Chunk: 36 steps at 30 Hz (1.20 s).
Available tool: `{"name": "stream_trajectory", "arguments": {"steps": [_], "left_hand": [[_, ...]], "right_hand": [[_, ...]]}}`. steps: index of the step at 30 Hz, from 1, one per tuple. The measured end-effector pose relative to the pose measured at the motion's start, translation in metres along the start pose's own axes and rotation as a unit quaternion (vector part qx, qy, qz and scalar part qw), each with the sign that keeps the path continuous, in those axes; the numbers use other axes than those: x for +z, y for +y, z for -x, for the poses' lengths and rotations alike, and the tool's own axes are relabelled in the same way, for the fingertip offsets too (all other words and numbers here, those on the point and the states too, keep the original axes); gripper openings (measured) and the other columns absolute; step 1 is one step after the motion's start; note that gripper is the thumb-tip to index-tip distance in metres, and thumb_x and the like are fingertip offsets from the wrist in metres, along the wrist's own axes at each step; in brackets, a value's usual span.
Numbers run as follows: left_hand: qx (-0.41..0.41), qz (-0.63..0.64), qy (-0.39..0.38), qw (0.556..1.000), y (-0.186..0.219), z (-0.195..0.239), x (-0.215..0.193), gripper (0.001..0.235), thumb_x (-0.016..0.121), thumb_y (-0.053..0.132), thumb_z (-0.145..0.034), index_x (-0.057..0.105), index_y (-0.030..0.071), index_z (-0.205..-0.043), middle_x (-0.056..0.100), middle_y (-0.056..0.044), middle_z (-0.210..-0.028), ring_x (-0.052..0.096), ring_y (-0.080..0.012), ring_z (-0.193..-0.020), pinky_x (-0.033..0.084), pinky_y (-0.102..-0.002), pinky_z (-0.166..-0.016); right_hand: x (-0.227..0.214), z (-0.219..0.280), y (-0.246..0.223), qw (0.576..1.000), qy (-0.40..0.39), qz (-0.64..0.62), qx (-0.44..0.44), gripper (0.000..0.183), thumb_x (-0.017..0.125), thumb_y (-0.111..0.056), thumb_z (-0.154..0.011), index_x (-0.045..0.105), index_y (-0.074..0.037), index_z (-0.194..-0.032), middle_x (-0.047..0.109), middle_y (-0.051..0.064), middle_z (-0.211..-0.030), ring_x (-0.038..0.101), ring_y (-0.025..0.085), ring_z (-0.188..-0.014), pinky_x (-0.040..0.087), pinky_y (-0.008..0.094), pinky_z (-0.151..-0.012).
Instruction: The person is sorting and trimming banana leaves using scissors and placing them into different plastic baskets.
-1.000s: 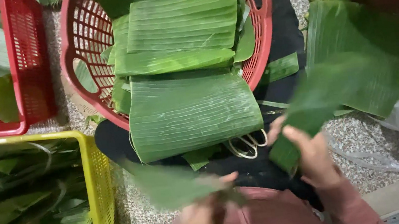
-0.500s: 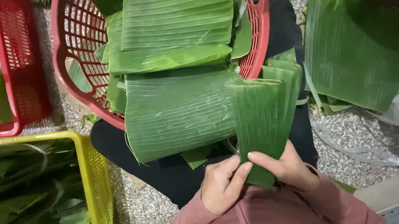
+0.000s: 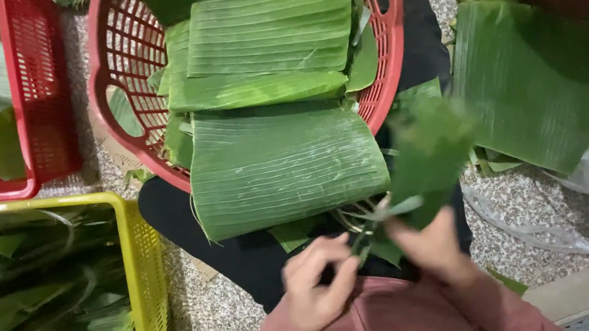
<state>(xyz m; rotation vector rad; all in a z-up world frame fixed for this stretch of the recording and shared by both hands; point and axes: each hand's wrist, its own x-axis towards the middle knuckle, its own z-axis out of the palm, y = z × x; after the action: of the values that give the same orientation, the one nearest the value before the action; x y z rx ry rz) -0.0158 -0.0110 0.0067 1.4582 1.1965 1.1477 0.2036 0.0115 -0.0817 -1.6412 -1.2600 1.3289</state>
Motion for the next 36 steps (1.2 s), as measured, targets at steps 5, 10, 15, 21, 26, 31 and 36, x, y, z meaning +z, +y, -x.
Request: {"name": "stream_trajectory", "arguments": {"steps": [5, 10, 15, 21, 26, 31, 36], "left_hand": [[-0.027, 0.188, 0.272, 0.943, 0.006, 0.055, -0.062, 0.018, 0.074, 0.014, -0.085, 0.059, 0.009, -0.076, 0.061, -0.006, -0.068, 0.06, -0.0153, -0.062, 0.064, -0.058, -0.086], [-0.186, 0.174, 0.038, 0.966, -0.029, 0.059, -0.054, 0.018, 0.065, 0.02, -0.093, 0.063, 0.002, -0.092, 0.064, -0.01, -0.085, 0.06, -0.0181, -0.073, 0.058, -0.045, -0.091], [-0.257, 0.646, 0.039, 0.718, -0.054, 0.031, 0.01, 0.08, 0.04, 0.059, -0.103, 0.042, -0.007, -0.148, 0.06, -0.021, -0.129, 0.06, -0.0227, -0.113, 0.049, -0.035, -0.104], [-0.333, 0.383, 0.001, 0.862, -0.038, 0.033, -0.014, 0.067, 0.052, 0.052, -0.097, 0.057, -0.006, -0.13, 0.06, -0.007, -0.067, 0.043, -0.0103, -0.038, 0.033, -0.025, -0.035], [-0.223, 0.501, 0.076, 0.833, -0.029, 0.008, -0.03, 0.036, 0.045, 0.023, -0.11, 0.052, -0.005, -0.131, 0.066, -0.019, -0.094, 0.07, -0.0315, -0.093, 0.058, -0.044, -0.096], [-0.3, 0.389, 0.096, 0.866, -0.029, 0.028, -0.086, 0.032, 0.052, 0.02, -0.106, 0.061, -0.006, -0.121, 0.064, -0.01, -0.076, 0.061, -0.0169, -0.06, 0.056, -0.03, -0.068], [-0.293, 0.328, 0.074, 0.895, -0.063, 0.065, -0.107, 0.036, 0.049, 0.025, -0.107, 0.064, -0.007, -0.101, 0.062, -0.017, -0.054, 0.064, -0.0199, -0.041, 0.065, -0.044, -0.062]], "right_hand": [[-0.071, -0.048, -0.014, 0.966, 0.159, 0.008, -0.202, 0.014, 0.056, 0.004, -0.112, 0.062, -0.005, -0.121, 0.071, 0.003, -0.101, 0.059, 0.01, -0.066, 0.055, 0.022, -0.065], [-0.045, -0.021, -0.077, 0.973, 0.129, -0.043, -0.189, 0.023, 0.06, 0.005, -0.094, 0.054, -0.003, -0.115, 0.061, 0.013, -0.116, 0.065, 0.022, -0.096, 0.059, 0.039, -0.097], [0.034, 0.006, -0.083, 0.973, -0.125, -0.139, -0.131, 0.018, 0.07, 0.006, -0.062, 0.076, -0.004, -0.076, 0.078, 0.007, -0.076, 0.071, 0.015, -0.063, 0.061, 0.025, -0.059], [0.057, 0.012, -0.042, 0.807, -0.511, -0.293, 0.055, 0.012, 0.061, 0.002, -0.097, 0.064, 0.004, -0.108, 0.074, 0.014, -0.089, 0.071, 0.024, -0.08, 0.059, 0.034, -0.076], [0.072, 0.009, -0.033, 0.842, -0.523, -0.126, 0.042, 0.022, 0.068, -0.015, -0.093, 0.072, -0.001, -0.109, 0.077, 0.007, -0.095, 0.071, 0.016, -0.084, 0.059, 0.028, -0.077], [0.057, -0.017, 0.004, 0.918, -0.324, 0.185, -0.133, 0.042, 0.069, -0.021, -0.086, 0.069, -0.006, -0.125, 0.074, 0.013, -0.117, 0.07, 0.031, -0.092, 0.057, 0.04, -0.078], [0.07, -0.043, 0.005, 0.885, -0.22, 0.362, -0.194, 0.046, 0.07, -0.036, -0.086, 0.068, -0.007, -0.123, 0.071, 0.021, -0.11, 0.067, 0.047, -0.088, 0.054, 0.053, -0.07]]}}
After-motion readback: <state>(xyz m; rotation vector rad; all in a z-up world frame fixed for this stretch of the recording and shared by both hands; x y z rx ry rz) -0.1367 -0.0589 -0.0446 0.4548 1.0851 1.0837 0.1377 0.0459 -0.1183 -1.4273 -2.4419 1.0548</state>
